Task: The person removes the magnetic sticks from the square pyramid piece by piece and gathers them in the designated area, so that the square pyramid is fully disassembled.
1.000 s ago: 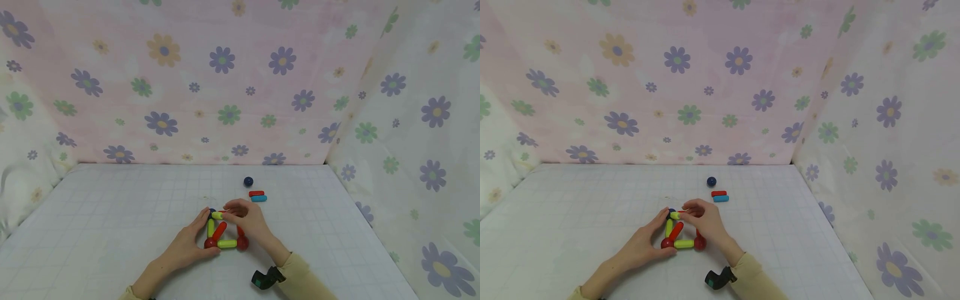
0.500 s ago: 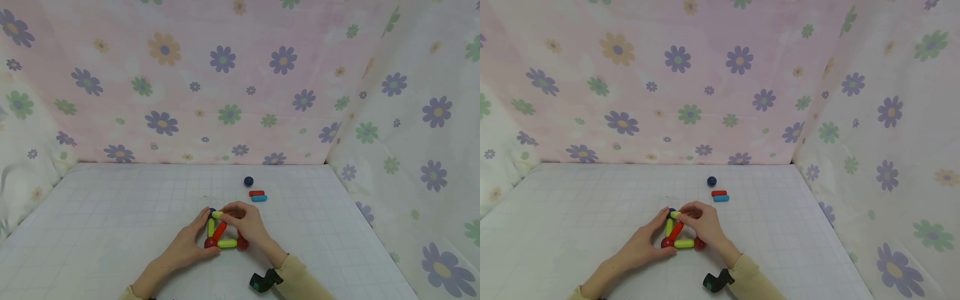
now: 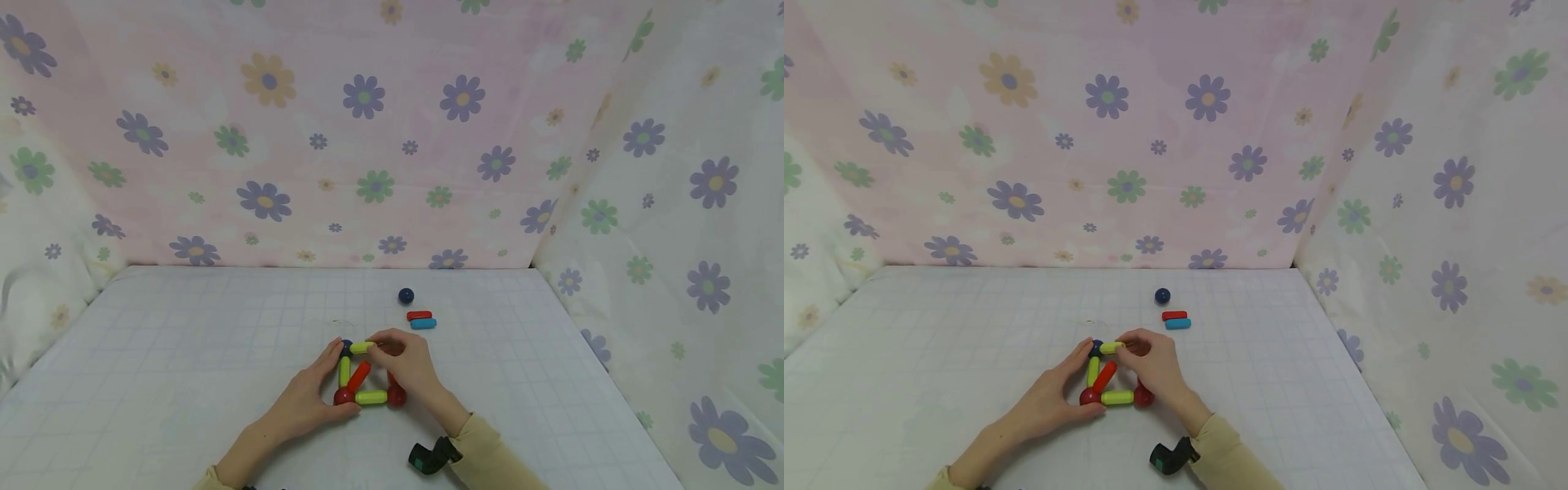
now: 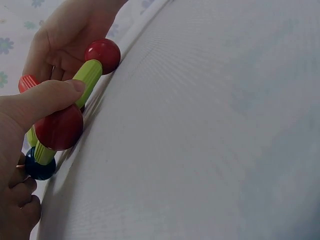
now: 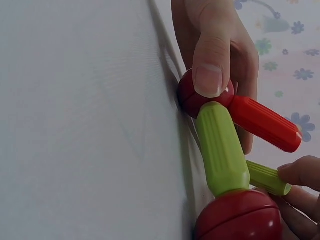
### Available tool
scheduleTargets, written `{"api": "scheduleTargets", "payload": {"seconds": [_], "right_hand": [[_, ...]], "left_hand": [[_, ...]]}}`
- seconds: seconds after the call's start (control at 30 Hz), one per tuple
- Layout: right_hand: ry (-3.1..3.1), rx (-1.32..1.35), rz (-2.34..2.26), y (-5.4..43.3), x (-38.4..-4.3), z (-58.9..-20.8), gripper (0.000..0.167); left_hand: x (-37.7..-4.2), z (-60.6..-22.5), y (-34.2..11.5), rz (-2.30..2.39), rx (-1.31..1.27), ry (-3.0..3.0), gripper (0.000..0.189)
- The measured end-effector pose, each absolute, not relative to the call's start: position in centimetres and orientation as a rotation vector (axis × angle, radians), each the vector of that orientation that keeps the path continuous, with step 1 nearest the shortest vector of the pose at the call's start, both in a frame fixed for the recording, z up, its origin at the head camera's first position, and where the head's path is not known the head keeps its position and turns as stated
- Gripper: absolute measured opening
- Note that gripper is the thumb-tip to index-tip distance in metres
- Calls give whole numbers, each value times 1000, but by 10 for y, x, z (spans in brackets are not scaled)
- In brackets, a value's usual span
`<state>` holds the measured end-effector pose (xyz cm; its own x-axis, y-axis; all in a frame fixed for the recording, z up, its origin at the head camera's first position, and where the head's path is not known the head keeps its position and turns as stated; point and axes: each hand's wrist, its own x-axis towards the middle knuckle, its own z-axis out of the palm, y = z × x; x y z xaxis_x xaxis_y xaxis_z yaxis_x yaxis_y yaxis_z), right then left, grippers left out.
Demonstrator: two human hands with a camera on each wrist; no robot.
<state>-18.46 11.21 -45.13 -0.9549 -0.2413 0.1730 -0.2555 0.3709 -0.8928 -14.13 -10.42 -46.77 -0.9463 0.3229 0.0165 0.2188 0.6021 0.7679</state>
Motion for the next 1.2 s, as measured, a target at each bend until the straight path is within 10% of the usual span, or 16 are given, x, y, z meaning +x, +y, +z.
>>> {"api": "scheduleTargets", "payload": {"seconds": [1.2], "right_hand": [[-2564,418,1821,111,-171,-424,23]], "left_hand": [[-141,-469,-104,1278,458,2686,109]]}}
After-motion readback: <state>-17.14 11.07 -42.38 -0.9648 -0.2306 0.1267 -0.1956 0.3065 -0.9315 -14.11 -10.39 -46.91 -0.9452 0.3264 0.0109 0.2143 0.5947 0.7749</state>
